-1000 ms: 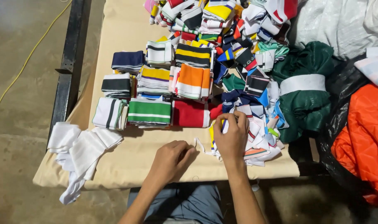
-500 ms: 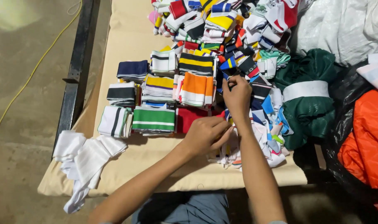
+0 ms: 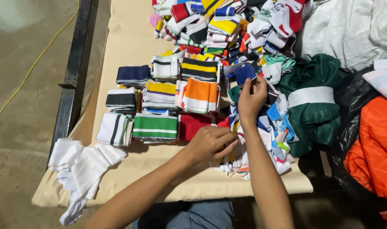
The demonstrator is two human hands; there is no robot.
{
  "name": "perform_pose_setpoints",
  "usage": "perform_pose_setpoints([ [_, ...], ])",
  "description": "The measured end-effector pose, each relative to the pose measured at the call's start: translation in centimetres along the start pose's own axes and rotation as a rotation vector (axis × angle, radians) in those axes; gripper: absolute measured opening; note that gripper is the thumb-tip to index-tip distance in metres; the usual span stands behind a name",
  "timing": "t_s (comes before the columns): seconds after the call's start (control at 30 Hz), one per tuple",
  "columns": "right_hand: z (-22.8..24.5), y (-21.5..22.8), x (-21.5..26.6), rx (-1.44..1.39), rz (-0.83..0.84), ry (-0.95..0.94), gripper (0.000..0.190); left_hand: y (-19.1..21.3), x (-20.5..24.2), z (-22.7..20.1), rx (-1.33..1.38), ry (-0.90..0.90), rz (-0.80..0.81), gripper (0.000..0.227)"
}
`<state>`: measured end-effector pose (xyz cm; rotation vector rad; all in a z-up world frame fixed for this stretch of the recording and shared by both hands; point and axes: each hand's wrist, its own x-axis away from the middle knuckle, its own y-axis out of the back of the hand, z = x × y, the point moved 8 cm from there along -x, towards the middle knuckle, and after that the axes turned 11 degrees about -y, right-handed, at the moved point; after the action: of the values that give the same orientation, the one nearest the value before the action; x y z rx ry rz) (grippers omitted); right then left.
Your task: Folding small fabric labels and organizing them into neat stacks on a work surface.
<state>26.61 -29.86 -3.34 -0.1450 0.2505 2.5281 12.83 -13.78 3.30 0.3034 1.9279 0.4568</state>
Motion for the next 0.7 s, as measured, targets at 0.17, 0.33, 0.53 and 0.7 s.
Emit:
perform_pose_setpoints([
  [0.17, 4.4, -0.5, 1.9, 0.203, 0.007, 0.282, 0.027, 0.5, 0.2, 0.2, -0.074, -0.012, 0.010, 0.008],
  [0.33, 5.4, -1.3, 2.5, 0.295, 0.055, 0.407, 0.021, 0.9, 0.2, 0.2, -0.074, 0.003, -0.012, 0.022],
  [0.53, 4.1, -1.5, 2.2, 0.198, 0.133, 0.207, 0.022, 2.1, -0.7, -0.6, -0.112, 0.010, -0.065, 0.007],
  [0.7, 5.5, -4.0, -0.2, 0.121, 0.219, 0.022, 0.022, 2.7, 0.1, -1.0, -0.175, -0.106, -0.198, 0.034],
])
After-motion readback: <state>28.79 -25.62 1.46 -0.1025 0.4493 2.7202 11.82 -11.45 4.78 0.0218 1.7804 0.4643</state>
